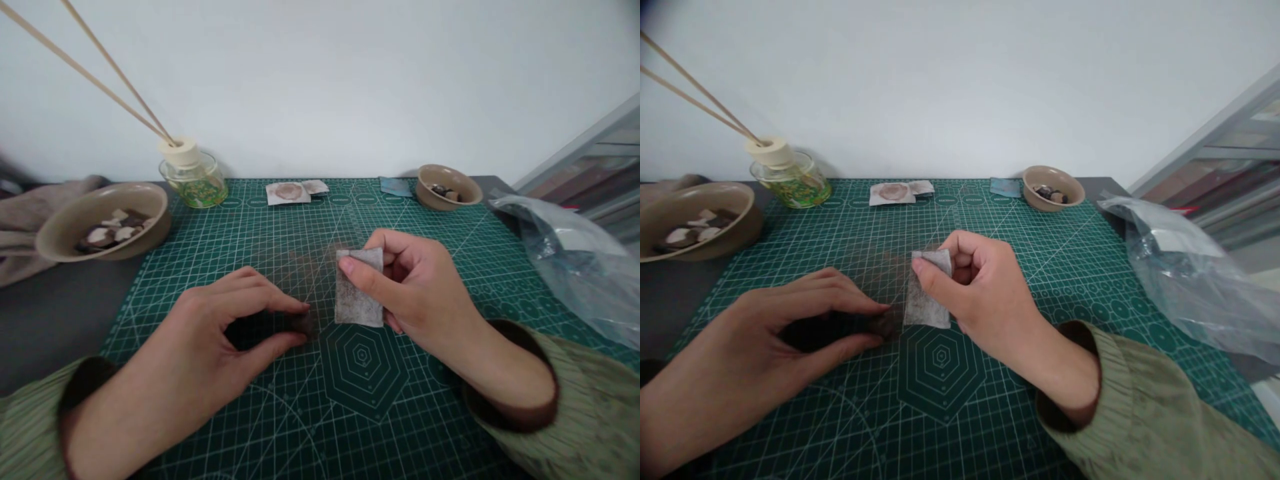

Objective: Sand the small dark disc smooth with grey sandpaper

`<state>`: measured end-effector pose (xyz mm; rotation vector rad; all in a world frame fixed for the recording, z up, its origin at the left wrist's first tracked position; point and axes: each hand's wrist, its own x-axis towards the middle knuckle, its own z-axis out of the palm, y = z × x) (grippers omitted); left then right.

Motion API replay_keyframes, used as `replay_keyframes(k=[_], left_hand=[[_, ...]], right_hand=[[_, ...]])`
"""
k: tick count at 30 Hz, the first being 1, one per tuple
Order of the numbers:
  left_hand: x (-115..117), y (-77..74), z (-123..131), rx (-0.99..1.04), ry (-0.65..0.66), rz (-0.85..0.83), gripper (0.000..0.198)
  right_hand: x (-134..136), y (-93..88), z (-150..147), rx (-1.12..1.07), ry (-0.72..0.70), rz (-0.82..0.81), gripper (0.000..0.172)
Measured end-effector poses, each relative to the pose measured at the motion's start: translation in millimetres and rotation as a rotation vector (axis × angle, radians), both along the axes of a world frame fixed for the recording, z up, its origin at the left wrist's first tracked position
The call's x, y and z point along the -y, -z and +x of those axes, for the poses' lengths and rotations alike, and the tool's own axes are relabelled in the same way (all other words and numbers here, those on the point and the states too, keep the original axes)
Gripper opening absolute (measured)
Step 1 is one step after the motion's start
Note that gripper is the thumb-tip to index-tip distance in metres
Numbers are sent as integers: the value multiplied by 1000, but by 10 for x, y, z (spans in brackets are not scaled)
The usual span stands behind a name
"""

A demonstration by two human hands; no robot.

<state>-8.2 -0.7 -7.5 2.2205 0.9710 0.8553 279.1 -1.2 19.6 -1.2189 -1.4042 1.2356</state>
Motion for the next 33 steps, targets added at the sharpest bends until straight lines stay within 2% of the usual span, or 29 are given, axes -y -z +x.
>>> replay_keyframes(k=[8, 13, 23, 29, 33], left_hand=[[45, -27, 50, 21, -10, -58, 28], [33, -32, 59, 26, 36, -55, 33], [31, -23, 35, 12, 46, -48, 27], [55, -27, 44, 30, 30, -57, 24], [69, -8, 90, 33, 8, -67, 23]], right_hand=[[36, -63, -68, 7, -15, 14, 69], [52, -69, -60, 58, -1, 15, 69], [63, -121, -84, 166, -9, 1, 76], [97, -101, -92, 144, -15, -20, 71], [126, -59, -135, 148, -139, -80, 61]])
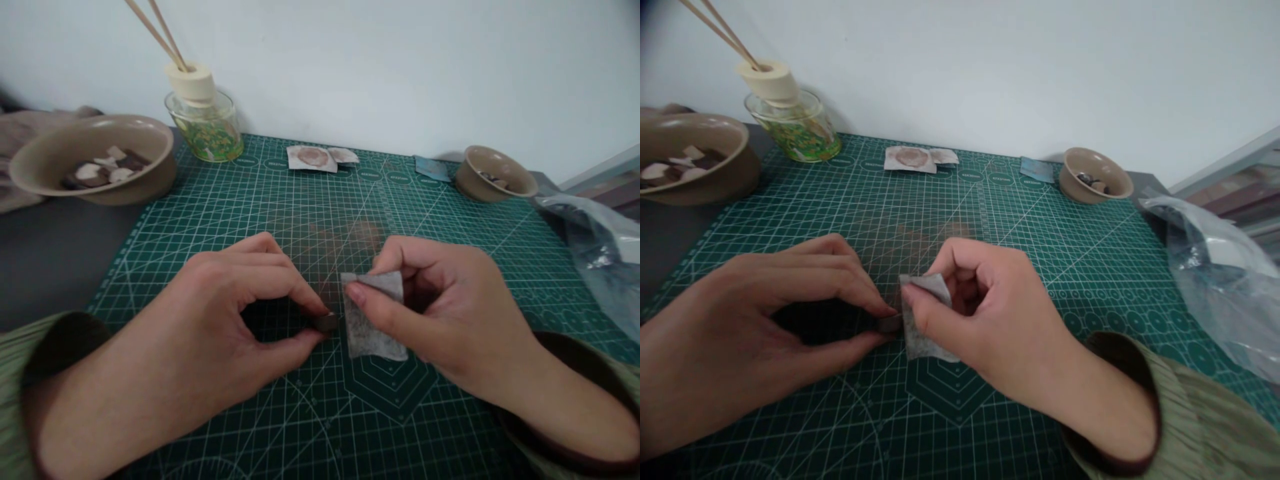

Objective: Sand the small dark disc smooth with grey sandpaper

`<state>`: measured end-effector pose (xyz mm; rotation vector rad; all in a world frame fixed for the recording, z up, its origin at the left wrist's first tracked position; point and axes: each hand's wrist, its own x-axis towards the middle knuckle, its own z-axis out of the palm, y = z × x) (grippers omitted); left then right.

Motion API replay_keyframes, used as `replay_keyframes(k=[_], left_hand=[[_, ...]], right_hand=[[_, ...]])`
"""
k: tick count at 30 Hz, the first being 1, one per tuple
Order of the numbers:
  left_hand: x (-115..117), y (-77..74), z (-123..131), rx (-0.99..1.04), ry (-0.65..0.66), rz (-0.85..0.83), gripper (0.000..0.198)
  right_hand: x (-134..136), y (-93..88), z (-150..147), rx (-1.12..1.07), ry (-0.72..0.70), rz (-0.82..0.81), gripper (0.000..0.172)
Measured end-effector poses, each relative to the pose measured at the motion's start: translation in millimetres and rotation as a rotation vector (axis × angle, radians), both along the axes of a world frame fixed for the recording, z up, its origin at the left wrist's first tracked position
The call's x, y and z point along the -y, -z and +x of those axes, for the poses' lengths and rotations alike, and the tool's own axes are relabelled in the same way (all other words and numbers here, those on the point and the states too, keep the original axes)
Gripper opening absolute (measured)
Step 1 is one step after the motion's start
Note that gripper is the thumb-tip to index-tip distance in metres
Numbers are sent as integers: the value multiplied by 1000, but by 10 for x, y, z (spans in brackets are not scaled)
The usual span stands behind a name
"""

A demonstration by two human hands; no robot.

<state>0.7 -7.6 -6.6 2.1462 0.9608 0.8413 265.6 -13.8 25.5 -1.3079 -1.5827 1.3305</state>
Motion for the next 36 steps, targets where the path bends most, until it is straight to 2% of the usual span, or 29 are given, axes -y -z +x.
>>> replay_keyframes(k=[5, 9, 17, 26, 29, 36], left_hand=[[26, -25, 26, 16, -54, -14, 31], [35, -48, -3, 4, -30, 12, 32], [22, -31, -17, -16, 1, 42, 25], [3, -9, 1, -22, -17, 34, 25], [7, -12, 8, -15, -5, 41, 26], [21, -14, 15, 16, -19, -8, 30]], right_hand=[[4, 47, 0, 108, -120, 22, 37], [-3, 52, 17, 149, -131, 61, 32], [-17, 56, 16, 106, -76, 73, 53], [-5, 40, 40, 106, -68, 111, 35], [-10, 40, 34, 108, -64, 104, 34], [-4, 49, 21, 71, -54, 62, 59]])
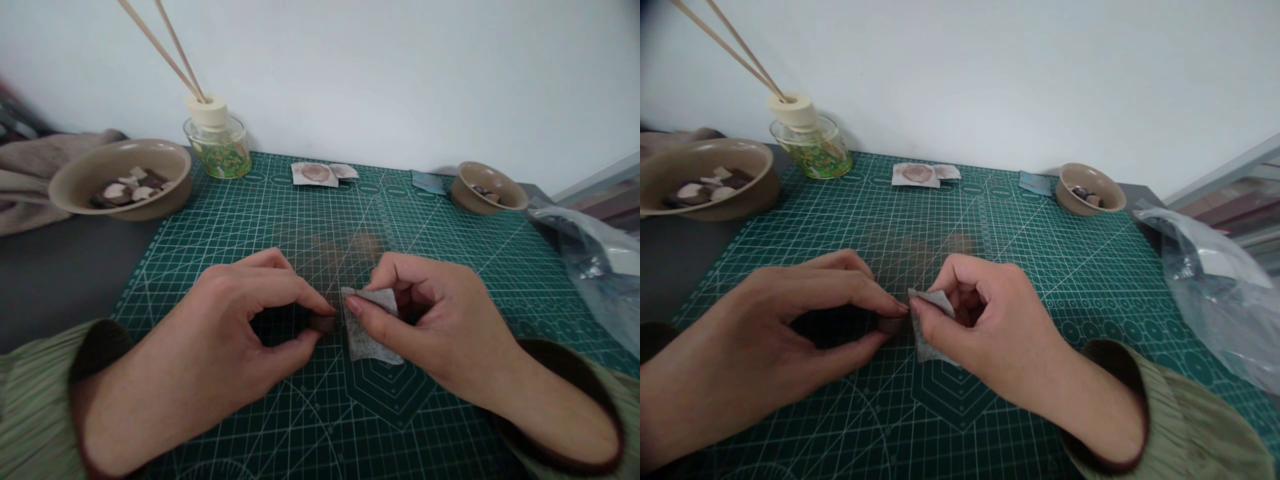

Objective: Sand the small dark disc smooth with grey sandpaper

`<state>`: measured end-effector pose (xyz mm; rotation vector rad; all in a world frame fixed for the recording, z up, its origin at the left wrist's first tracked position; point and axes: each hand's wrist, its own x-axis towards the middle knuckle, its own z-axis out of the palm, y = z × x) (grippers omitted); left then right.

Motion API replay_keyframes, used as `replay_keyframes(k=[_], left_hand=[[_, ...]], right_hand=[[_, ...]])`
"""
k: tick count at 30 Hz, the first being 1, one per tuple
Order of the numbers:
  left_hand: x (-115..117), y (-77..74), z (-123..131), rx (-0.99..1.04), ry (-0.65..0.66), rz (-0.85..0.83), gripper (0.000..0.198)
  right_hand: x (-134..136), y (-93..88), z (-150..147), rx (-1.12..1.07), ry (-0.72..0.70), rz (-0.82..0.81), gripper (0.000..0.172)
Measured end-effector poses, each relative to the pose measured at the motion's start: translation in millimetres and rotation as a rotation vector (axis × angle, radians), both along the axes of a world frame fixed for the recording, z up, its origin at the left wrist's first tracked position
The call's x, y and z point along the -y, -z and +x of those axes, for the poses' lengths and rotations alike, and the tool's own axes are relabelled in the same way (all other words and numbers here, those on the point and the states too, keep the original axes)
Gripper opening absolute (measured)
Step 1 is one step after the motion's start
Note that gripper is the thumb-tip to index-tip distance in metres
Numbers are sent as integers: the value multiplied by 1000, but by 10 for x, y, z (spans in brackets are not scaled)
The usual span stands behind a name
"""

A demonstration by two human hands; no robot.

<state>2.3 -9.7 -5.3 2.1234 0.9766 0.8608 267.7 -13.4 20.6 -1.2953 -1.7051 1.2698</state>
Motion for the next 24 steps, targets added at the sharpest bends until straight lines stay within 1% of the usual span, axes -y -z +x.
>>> replay_keyframes(k=[3, 6, 8, 10, 13, 17, 20, 24], left_hand=[[-5, 12, -3, -13, 10, 36, 27], [-11, 7, -17, -42, 34, 83, 25], [-10, -3, -18, -39, 45, 115, 26], [-2, -17, -9, -24, 67, 126, 26], [16, -38, 16, 2, 83, 88, 25], [26, -55, 39, 40, 5, 34, 25], [16, -50, 45, 41, -48, 11, 25], [6, -44, 52, 54, -118, -27, 20]], right_hand=[[14, 2, 1, -9, 8, 3, 62], [13, -3, 11, -16, 10, 11, 60], [8, -5, 20, -33, -3, 6, 55], [3, -3, 26, -41, -44, -7, 46], [0, 7, 30, -6, -117, -5, 34], [1, 26, 33, 42, -141, 29, 29], [4, 28, 35, 53, -154, 49, 28], [1, 9, 31, 21, -99, 46, 32]])
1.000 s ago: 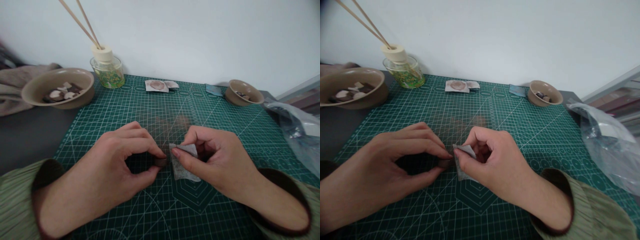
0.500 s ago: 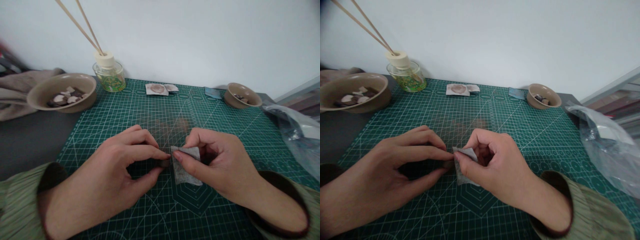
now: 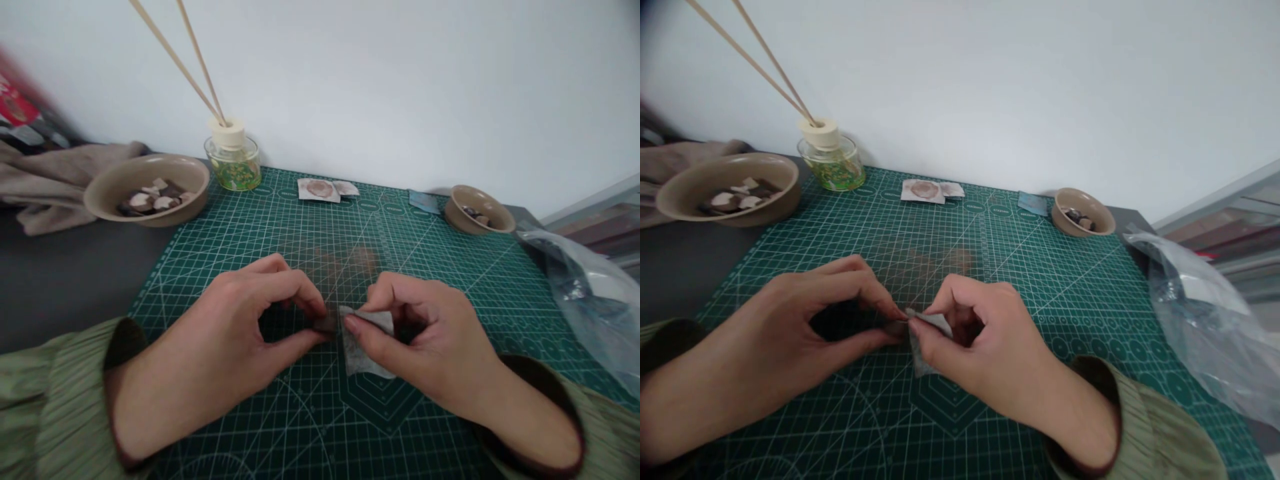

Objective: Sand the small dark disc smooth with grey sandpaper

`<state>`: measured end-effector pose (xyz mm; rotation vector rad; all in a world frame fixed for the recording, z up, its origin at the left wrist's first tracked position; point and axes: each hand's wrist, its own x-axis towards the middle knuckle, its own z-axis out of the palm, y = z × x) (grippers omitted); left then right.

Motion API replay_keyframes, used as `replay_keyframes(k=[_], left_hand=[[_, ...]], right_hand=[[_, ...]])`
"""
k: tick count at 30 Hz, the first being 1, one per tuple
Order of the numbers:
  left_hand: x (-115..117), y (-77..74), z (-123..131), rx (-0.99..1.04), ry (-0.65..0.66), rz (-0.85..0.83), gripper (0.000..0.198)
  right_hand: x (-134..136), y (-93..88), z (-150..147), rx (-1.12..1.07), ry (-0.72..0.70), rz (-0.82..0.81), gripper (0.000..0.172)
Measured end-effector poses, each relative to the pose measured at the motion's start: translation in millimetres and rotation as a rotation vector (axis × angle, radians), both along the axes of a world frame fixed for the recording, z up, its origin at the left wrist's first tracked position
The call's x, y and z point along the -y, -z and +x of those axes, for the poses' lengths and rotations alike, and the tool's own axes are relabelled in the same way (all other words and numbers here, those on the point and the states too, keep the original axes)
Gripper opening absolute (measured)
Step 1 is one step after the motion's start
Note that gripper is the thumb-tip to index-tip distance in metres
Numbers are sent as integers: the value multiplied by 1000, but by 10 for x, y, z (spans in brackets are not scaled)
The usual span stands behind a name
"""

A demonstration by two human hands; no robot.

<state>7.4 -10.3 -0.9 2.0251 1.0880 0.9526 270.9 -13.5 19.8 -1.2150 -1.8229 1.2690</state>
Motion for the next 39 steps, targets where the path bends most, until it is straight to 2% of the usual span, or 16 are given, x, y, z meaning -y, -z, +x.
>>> replay_keyframes(k=[5, 10, 15, 17, 20, 24, 28, 31, 36, 39], left_hand=[[1, 7, 11, 74, 15, -114, 26], [-7, 70, 32, 251, 61, -331, 19], [5, 91, 38, 310, 58, -405, 15], [16, 81, 35, 318, 60, -386, 15], [30, 70, 25, 301, 25, -275, 17], [27, 72, -10, 101, 46, -100, 33], [-3, 67, -64, -37, 109, 38, 31], [-14, 58, -88, -55, 120, 52, 27], [-19, 53, -79, -49, 66, 9, 25], [-32, 60, -70, -63, 88, 24, 25]], right_hand=[[-9, 8, -6, 49, -45, 11, 32], [9, 39, 18, 74, 3, 46, 37], [16, 52, 21, 87, 9, 116, 35], [14, 49, 12, 72, -8, 134, 34], [14, 29, 10, 38, -17, 131, 34], [8, -9, 27, -7, 68, 42, 47], [-12, -25, 27, -69, 83, -55, 53], [-20, -31, 17, -79, 93, -68, 54], [-22, -67, 7, -137, 124, -61, 54], [-27, -83, 4, -131, 147, -57, 57]])
